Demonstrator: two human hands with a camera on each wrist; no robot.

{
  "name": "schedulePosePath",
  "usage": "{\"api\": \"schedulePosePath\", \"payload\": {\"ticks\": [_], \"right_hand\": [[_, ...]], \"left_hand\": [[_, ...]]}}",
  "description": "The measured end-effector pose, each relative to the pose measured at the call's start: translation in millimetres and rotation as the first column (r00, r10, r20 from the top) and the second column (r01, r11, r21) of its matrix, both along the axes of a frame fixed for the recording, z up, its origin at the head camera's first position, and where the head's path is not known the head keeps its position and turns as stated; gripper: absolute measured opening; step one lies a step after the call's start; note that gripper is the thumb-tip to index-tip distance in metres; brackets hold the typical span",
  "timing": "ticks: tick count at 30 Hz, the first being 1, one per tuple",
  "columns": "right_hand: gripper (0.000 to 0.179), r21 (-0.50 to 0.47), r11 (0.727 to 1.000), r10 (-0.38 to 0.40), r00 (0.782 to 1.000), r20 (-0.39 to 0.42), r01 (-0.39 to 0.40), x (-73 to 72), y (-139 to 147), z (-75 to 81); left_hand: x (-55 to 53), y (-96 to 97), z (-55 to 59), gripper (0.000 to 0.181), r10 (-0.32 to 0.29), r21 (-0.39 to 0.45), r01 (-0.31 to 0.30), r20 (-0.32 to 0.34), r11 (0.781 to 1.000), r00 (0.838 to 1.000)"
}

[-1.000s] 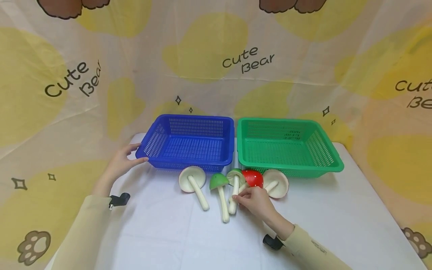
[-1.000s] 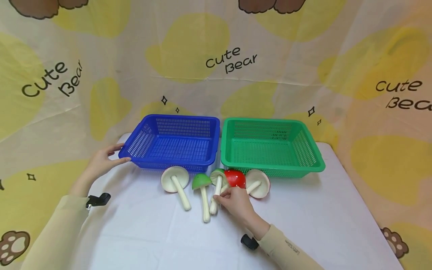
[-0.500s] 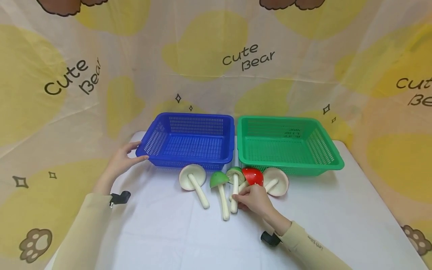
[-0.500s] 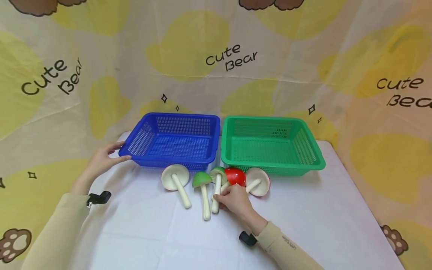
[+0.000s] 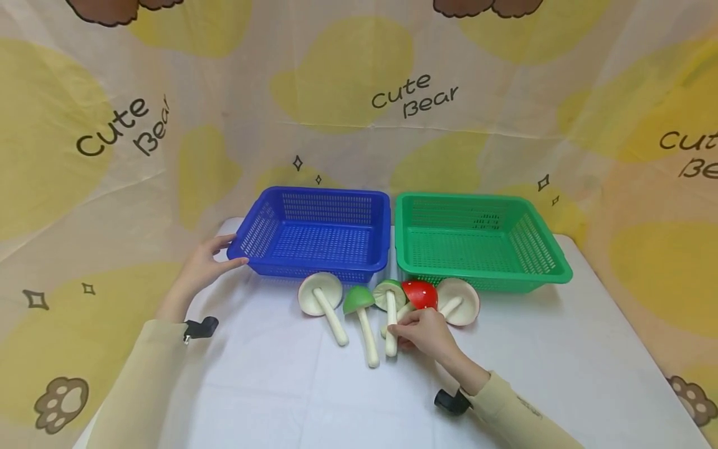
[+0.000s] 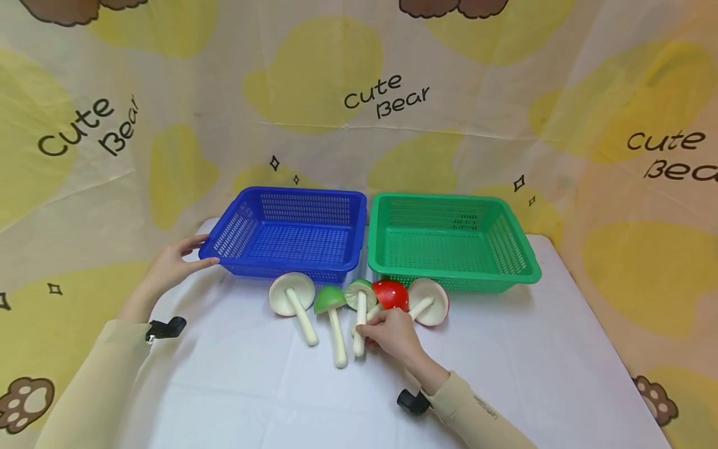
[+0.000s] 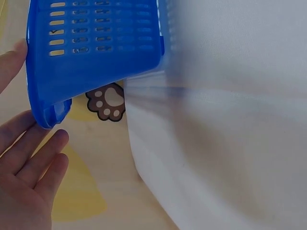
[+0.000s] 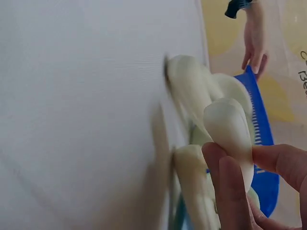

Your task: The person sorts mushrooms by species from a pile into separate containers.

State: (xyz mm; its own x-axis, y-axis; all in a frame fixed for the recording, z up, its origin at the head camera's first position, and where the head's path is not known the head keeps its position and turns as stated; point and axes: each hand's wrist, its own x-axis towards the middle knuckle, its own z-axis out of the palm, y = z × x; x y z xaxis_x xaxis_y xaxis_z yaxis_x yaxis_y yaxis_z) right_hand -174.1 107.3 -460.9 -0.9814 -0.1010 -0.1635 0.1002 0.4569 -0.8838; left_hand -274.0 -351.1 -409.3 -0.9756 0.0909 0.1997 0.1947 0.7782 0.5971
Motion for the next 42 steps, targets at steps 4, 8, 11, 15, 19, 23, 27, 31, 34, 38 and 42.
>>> {"api": "schedulePosePath", "payload": {"ticks": [4, 8, 11, 15, 19, 23, 27, 31, 34, 38, 42], "right_hand": [[0.019, -0.050, 0.999, 0.023, 1.000, 0.020, -0.022, 5.1, 1, 9.5], [0.023, -0.089, 0.994, 0.064, 0.998, 0.021, -0.062, 10.5, 2, 19.5], [0.024, -0.107, 0.991, 0.081, 0.996, 0.020, -0.079, 14.0, 2, 28.3], [0.026, -0.142, 0.986, 0.093, 0.996, 0.009, -0.091, 15.2, 2, 43.1], [0.028, -0.163, 0.980, 0.112, 0.993, -0.027, -0.115, 9.0, 1, 59.4], [0.028, -0.155, 0.980, 0.119, 0.992, -0.039, -0.124, -3.2, -2, 73.5], [0.025, -0.158, 0.980, 0.114, 0.993, -0.043, -0.119, -19.1, -9, 84.7], [0.025, -0.148, 0.983, 0.102, 0.994, -0.046, -0.108, -37.1, -19, 94.9], [0.025, -0.135, 0.986, 0.088, 0.995, -0.048, -0.094, -50.3, -25, 101.0], [0.025, -0.110, 0.991, 0.068, 0.997, -0.047, -0.073, -67.5, -32, 104.0], [0.027, -0.091, 0.994, 0.055, 0.998, -0.044, -0.058, -83.3, -39, 104.4]], "left_hand": [[0.0, 0.0, -0.2, 0.077, 0.006, 0.006, -0.006, 0.009, 1.000, 1.000], [0.5, 0.5, 0.2, 0.077, 0.010, 0.024, -0.010, 0.018, 1.000, 1.000], [1.0, 1.4, 0.7, 0.077, 0.014, 0.034, -0.014, 0.024, 0.999, 1.000], [1.4, 2.5, 1.1, 0.077, 0.016, 0.041, -0.017, 0.022, 0.999, 1.000], [1.9, 2.9, 1.4, 0.077, 0.015, 0.052, -0.016, 0.015, 0.999, 1.000], [2.0, 2.4, 0.9, 0.077, 0.015, 0.058, -0.016, 0.015, 0.998, 1.000], [2.2, 1.7, 0.0, 0.077, 0.016, 0.071, -0.017, 0.016, 0.997, 1.000], [0.9, 1.8, -0.7, 0.077, 0.019, 0.075, -0.021, 0.020, 0.997, 1.000], [0.4, 2.4, -0.6, 0.077, 0.021, 0.069, -0.022, 0.020, 0.997, 1.000], [1.0, 3.2, -0.4, 0.077, 0.016, 0.071, -0.017, 0.016, 0.997, 1.000], [2.6, 2.5, -1.0, 0.076, 0.016, 0.084, -0.017, 0.012, 0.996, 1.000]]}}
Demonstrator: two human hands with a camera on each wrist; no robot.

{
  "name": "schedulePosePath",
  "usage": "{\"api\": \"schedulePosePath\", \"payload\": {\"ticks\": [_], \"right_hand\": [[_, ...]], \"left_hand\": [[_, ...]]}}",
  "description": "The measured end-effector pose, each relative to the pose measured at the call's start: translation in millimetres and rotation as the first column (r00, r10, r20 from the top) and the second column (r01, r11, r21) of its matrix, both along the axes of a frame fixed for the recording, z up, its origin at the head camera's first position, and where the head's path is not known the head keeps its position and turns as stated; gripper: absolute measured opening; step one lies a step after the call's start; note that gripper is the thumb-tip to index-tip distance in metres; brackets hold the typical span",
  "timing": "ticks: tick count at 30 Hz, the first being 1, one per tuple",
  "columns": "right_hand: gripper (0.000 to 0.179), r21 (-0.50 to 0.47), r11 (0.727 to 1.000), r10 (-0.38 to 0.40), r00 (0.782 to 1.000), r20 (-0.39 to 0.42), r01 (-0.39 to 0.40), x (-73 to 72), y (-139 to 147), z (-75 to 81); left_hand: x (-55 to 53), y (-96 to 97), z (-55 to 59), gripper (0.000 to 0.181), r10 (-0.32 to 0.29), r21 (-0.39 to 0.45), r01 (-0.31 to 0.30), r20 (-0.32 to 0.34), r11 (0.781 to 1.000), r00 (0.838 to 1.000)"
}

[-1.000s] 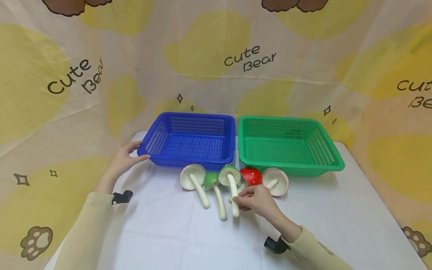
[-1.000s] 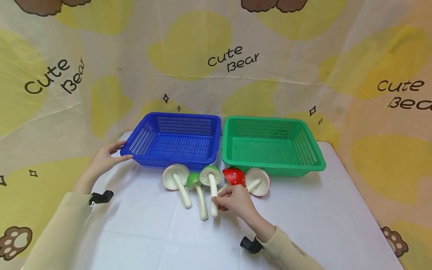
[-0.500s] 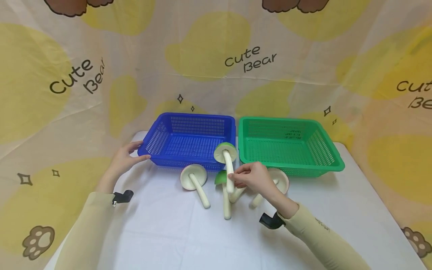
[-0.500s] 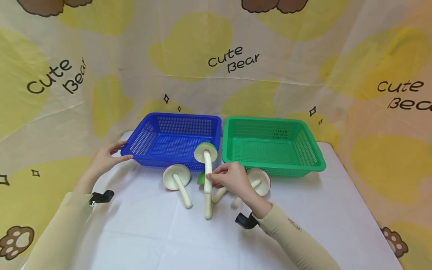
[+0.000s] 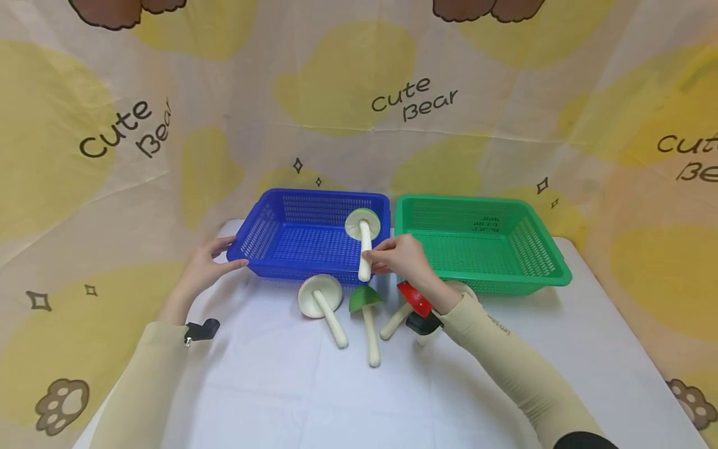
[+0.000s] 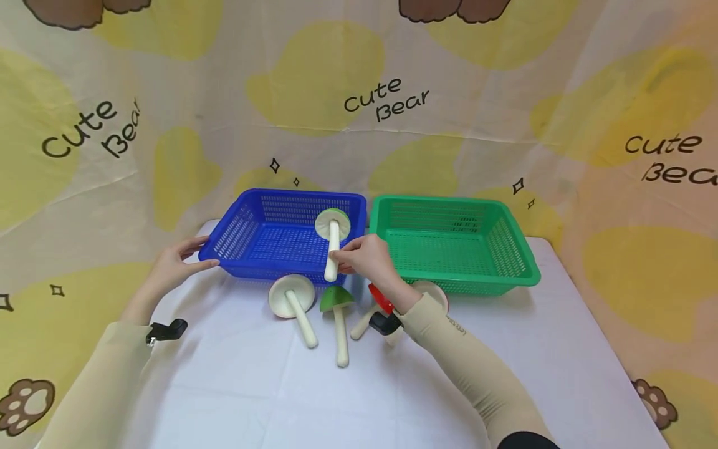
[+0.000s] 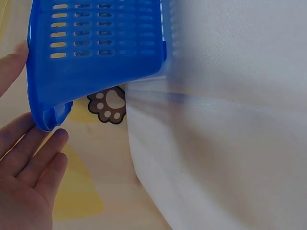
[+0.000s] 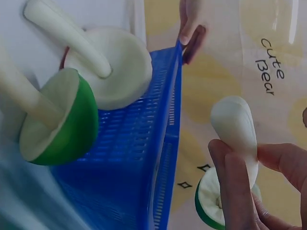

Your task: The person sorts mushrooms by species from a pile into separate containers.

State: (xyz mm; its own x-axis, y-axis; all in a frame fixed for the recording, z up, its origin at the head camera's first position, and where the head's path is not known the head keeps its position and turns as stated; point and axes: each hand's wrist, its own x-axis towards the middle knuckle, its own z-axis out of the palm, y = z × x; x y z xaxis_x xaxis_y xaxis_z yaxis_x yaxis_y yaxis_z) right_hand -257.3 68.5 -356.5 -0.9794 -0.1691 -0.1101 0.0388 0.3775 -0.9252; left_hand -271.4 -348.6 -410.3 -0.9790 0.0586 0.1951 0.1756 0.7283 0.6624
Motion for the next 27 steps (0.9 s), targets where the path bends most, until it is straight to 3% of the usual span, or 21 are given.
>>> {"api": "schedulePosePath", "payload": {"ticks": [10, 15, 20, 27], "right_hand": [[0.026, -0.035, 0.998, -0.041, 0.998, 0.041, 0.043, -35.9, -18, -2.1], [0.026, 0.003, 0.997, -0.074, 0.996, 0.048, 0.074, -52.1, -24, -3.6], [0.025, 0.012, 0.996, -0.092, 0.995, 0.032, 0.092, -63.5, -32, -7.7], [0.027, -0.078, 0.988, -0.131, 0.991, 0.000, 0.131, -71.9, -39, -18.9]], "left_hand": [[4.1, -3.4, 0.2, 0.077, 0.009, -0.014, -0.008, 0.009, 1.000, 1.000], [3.4, -2.5, 1.1, 0.076, 0.011, -0.026, -0.010, 0.006, 1.000, 1.000], [3.0, -1.5, 2.1, 0.075, 0.010, -0.024, -0.010, 0.000, 1.000, 1.000], [2.2, -0.8, 2.8, 0.075, 0.005, -0.013, -0.005, 0.005, 1.000, 1.000]]}}
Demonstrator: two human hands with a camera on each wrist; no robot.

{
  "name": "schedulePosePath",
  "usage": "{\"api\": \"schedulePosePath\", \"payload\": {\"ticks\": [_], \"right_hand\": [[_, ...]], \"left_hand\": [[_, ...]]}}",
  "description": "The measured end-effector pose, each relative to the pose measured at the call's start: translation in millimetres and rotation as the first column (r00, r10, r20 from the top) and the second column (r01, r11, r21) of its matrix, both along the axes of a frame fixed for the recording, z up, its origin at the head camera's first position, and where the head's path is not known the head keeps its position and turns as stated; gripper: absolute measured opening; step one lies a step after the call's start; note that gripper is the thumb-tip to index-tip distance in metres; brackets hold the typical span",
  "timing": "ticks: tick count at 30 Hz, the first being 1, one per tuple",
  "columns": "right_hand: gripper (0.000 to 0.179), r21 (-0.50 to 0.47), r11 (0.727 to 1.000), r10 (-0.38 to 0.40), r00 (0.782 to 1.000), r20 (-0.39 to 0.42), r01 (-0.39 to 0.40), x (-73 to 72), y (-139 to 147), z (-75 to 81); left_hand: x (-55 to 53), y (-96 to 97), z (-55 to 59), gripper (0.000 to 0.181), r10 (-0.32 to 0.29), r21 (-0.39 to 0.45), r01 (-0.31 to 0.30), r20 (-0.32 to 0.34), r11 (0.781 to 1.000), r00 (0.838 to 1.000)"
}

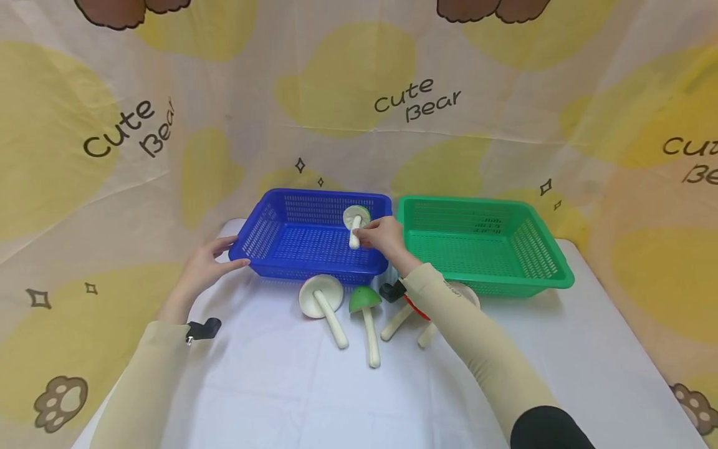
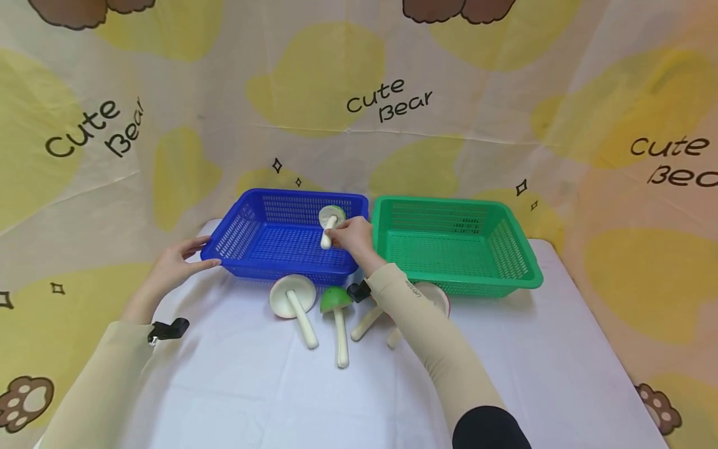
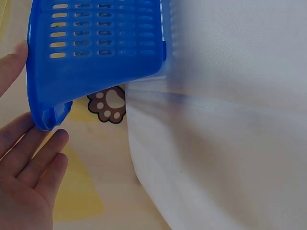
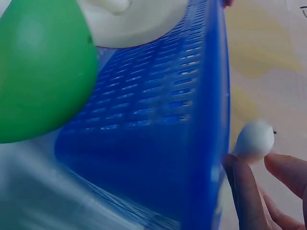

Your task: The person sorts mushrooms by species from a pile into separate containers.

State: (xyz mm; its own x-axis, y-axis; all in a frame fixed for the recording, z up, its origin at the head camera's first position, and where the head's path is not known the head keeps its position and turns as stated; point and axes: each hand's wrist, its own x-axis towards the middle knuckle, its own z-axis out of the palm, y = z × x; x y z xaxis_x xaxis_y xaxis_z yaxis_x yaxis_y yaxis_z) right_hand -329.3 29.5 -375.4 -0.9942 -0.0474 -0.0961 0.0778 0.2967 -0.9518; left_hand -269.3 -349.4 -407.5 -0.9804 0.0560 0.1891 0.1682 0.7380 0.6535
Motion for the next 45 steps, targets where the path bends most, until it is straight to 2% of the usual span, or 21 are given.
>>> {"api": "schedulePosePath", "payload": {"ticks": [7, 12, 16, 23, 28, 36, 39, 45], "right_hand": [[0.032, -0.018, 1.000, -0.008, 1.000, 0.004, 0.008, 1.1, 4, -8.6], [0.034, 0.034, 0.999, 0.000, 0.999, -0.040, 0.001, 8.5, 7, -7.0], [0.035, 0.084, 0.996, 0.026, 0.996, -0.090, -0.019, 21.8, 12, -1.2], [0.035, 0.043, 0.996, 0.085, 0.990, -0.112, -0.081, 54.6, 25, 2.1], [0.033, 0.102, 0.988, 0.130, 0.980, -0.149, -0.116, 79.2, 38, -8.7], [0.023, 0.153, 0.982, 0.133, 0.978, -0.163, -0.108, 117.6, 50, -30.1], [0.020, 0.184, 0.978, 0.132, 0.977, -0.165, -0.101, 127.2, 53, -43.0], [0.023, 0.197, 0.974, 0.135, 0.986, -0.097, -0.114, 137.4, 55, -63.0]], "left_hand": [[0.1, 1.6, -0.7, 0.075, 0.000, 0.009, 0.001, -0.003, 1.000, 1.000], [1.0, 2.0, -1.0, 0.074, 0.003, 0.017, -0.003, -0.008, 1.000, 1.000], [1.6, 2.2, -0.8, 0.075, 0.006, 0.027, -0.006, 0.002, 1.000, 1.000], [3.2, 2.0, 1.5, 0.077, 0.012, 0.019, -0.012, 0.023, 1.000, 1.000], [3.2, 2.6, 1.3, 0.077, 0.008, 0.008, -0.008, 0.028, 1.000, 1.000], [4.7, 2.6, 2.1, 0.077, 0.013, -0.003, -0.013, 0.023, 1.000, 1.000], [5.1, 3.7, 2.4, 0.077, 0.019, -0.005, -0.019, 0.025, 1.000, 0.999], [5.3, 3.5, 3.1, 0.078, 0.022, -0.008, -0.022, 0.036, 1.000, 0.999]]}}
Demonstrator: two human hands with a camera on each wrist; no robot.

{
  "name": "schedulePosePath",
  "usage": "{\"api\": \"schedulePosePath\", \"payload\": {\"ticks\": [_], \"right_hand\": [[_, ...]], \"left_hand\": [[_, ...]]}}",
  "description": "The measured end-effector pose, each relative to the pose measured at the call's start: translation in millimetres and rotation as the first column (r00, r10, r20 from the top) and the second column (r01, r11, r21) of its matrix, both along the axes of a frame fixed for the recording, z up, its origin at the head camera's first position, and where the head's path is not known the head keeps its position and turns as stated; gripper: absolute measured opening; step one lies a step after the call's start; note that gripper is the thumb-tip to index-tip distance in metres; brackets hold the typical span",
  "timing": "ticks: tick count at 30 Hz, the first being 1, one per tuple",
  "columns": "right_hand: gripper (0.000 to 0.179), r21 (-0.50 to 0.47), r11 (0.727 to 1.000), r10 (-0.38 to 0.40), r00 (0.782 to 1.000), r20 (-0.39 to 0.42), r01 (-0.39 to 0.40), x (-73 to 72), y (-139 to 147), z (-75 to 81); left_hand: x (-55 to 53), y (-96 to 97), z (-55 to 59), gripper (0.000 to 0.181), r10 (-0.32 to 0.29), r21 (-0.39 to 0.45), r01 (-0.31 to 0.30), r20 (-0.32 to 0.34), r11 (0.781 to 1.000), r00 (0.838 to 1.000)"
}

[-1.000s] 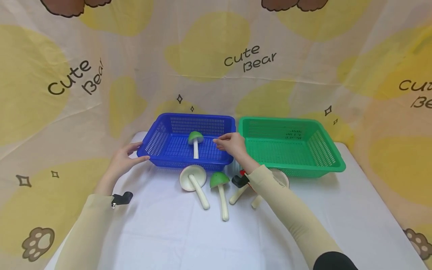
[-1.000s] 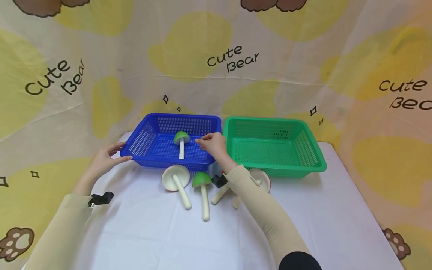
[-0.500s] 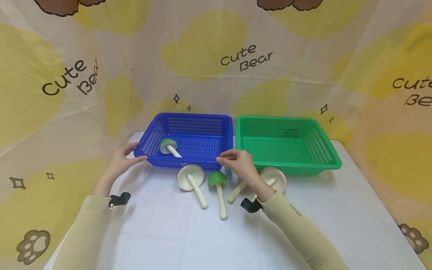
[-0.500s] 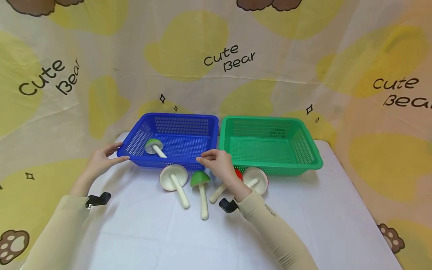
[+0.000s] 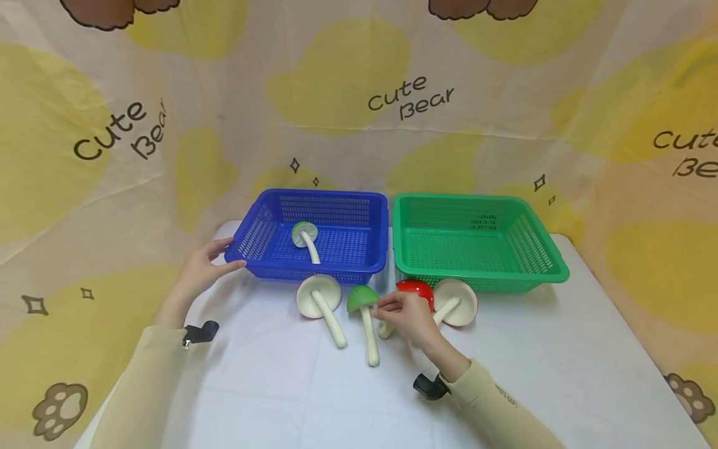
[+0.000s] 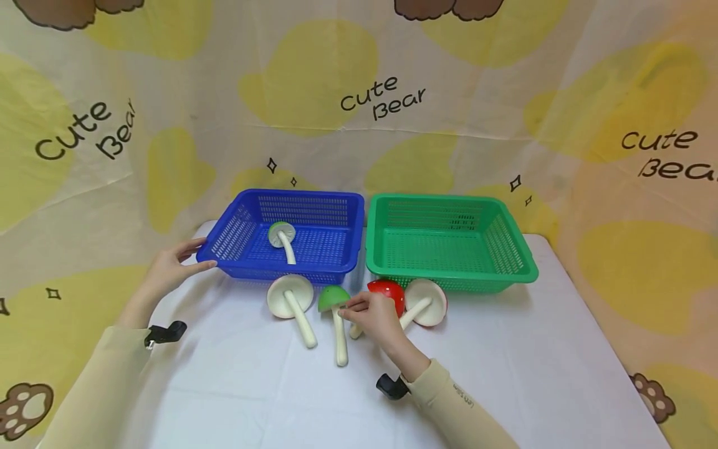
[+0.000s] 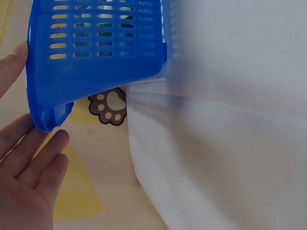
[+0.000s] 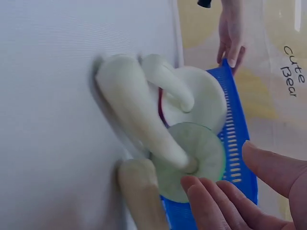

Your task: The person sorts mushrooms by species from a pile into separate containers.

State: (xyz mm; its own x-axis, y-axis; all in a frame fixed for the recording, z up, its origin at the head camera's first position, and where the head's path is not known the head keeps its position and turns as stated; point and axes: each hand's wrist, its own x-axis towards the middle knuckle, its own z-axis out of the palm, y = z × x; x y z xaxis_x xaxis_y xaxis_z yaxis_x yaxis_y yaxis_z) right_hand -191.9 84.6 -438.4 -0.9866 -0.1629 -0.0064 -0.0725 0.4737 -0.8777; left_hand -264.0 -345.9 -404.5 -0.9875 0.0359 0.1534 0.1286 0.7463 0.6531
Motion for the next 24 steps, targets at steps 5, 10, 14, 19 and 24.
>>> {"api": "schedulePosePath", "payload": {"ticks": [5, 10, 14, 19, 24], "right_hand": [[0.033, 0.010, 1.000, 0.005, 0.999, 0.036, -0.006, 3.7, 1, -11.9], [0.039, -0.018, 1.000, 0.017, 0.999, 0.031, -0.017, 3.6, -3, -21.3], [0.039, 0.009, 1.000, 0.016, 1.000, 0.022, -0.016, 0.2, -8, -24.0], [0.037, 0.064, 0.998, 0.022, 1.000, -0.006, -0.022, -4.9, -14, -25.4], [0.037, 0.112, 0.994, 0.013, 1.000, -0.018, -0.011, -8.2, -20, -28.5]], "left_hand": [[-0.3, -0.1, -1.0, 0.078, -0.006, 0.005, 0.006, -0.002, 1.000, 1.000], [-1.2, -0.5, -1.6, 0.079, -0.006, 0.010, 0.006, 0.012, 1.000, 1.000], [-0.9, -1.0, -0.7, 0.079, -0.006, 0.012, 0.006, 0.021, 1.000, 1.000], [-0.4, -0.9, 0.3, 0.079, -0.006, 0.006, 0.006, 0.015, 1.000, 1.000], [-1.1, -0.4, 0.1, 0.077, -0.006, -0.007, 0.006, 0.006, 1.000, 1.000]]}}
